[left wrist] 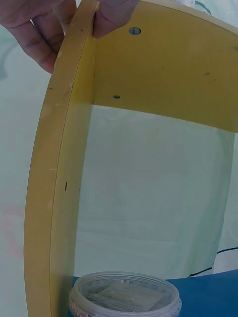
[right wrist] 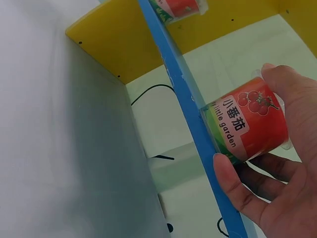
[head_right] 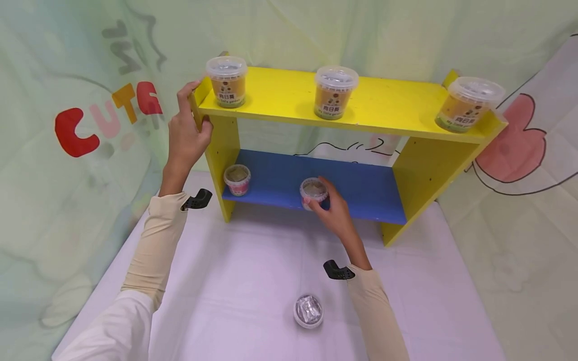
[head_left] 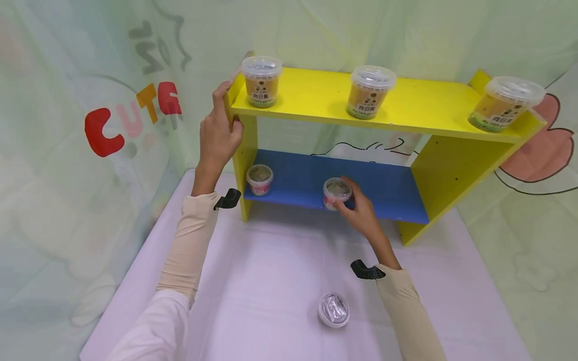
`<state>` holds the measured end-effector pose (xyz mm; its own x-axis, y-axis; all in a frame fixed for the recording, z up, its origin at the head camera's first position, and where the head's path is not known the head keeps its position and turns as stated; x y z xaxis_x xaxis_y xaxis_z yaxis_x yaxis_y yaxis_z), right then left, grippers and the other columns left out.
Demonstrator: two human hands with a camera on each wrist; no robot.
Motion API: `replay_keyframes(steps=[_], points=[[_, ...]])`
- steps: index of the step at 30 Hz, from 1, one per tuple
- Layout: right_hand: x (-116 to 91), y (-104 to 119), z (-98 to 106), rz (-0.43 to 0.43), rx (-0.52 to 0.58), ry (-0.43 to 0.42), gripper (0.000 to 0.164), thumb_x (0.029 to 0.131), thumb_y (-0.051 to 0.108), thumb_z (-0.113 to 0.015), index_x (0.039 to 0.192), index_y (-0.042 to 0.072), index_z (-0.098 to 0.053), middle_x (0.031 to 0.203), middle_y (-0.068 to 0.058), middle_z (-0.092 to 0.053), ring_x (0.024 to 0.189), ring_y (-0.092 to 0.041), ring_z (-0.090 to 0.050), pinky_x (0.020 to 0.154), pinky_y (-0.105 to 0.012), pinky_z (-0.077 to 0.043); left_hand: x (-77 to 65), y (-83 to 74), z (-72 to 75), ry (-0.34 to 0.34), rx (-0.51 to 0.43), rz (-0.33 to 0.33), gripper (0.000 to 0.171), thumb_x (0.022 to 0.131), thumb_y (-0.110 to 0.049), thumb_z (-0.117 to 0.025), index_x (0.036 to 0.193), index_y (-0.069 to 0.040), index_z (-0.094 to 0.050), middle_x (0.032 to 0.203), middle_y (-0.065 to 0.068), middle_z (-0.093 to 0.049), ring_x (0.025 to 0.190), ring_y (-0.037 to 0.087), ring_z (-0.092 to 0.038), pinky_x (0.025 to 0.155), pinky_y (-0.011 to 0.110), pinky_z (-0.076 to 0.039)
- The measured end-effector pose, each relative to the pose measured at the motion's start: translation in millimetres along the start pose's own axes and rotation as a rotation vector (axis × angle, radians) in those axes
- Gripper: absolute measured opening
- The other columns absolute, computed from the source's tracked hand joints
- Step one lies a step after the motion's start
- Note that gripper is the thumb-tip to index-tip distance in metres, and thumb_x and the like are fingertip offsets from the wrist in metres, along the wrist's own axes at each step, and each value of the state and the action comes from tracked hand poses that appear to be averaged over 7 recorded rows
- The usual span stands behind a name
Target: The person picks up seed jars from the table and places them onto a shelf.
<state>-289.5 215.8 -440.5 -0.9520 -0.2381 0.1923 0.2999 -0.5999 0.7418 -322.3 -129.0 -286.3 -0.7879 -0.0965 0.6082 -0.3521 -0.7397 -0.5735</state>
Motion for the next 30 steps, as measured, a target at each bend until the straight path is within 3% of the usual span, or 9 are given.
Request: replay_keyframes(steps=[4,11,17,30], points=[[1.8,-0.7,-0.7,-0.02,0.002,0.023,0.073,0.092,0.023,-0.066,0.153,0.013,-0.027,0.136,-0.025,-0.049,0.107,-0.039,-0.062,0.069,-0.039,-0.059,-0.2,0.7,0.3,0.001,-0.002,0.004,0.062,0.092,-0.011,-0.053,0.146,-0.023,-0.024,0.099,0.018,-0.061,0.069,0.032,-0.06,0.071,0.039,-0.055],[4.5,-1.4,-2.1,-0.056,-0.016,0.051,0.074,0.094,0.029,-0.063,0.155,0.018,-0.023,0.143,-0.026,-0.043,0.118,-0.042,-0.056,0.07,-0.045,-0.059,-1.5,1.5,0.9,-0.005,-0.005,0.0,0.062,0.092,-0.01,-0.053,0.145,-0.022,-0.024,0.095,0.018,-0.06,0.068,0.033,-0.058,0.069,0.04,-0.054],[6.6,-3.1,-3.4,-0.076,-0.013,0.06,0.075,0.094,0.031,-0.063,0.156,0.02,-0.022,0.144,-0.026,-0.042,0.12,-0.042,-0.055,0.067,-0.042,-0.06,-2.9,1.4,0.5,-0.015,-0.005,-0.014,0.061,0.092,-0.01,-0.054,0.146,-0.02,-0.026,0.089,0.019,-0.059,0.065,0.034,-0.056,0.067,0.04,-0.052],[8.2,-3.2,-1.9,-0.071,-0.009,0.057,0.072,0.095,0.031,-0.061,0.156,0.021,-0.022,0.144,-0.026,-0.042,0.12,-0.043,-0.056,0.066,-0.04,-0.06,-0.7,-1.3,1.2,-0.003,-0.016,-0.009,0.063,0.092,-0.009,-0.056,0.145,-0.021,-0.025,0.106,0.018,-0.063,0.073,0.034,-0.062,0.073,0.041,-0.056]])
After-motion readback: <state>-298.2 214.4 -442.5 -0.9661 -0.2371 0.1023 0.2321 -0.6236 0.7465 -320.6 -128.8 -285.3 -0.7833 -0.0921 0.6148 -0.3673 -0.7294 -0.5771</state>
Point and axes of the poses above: each hand's wrist, its own x-axis towards the middle knuckle, its own z-axis out of the back of the hand, y = z × x, the point moved 5 cm from there along x, towards the middle knuckle
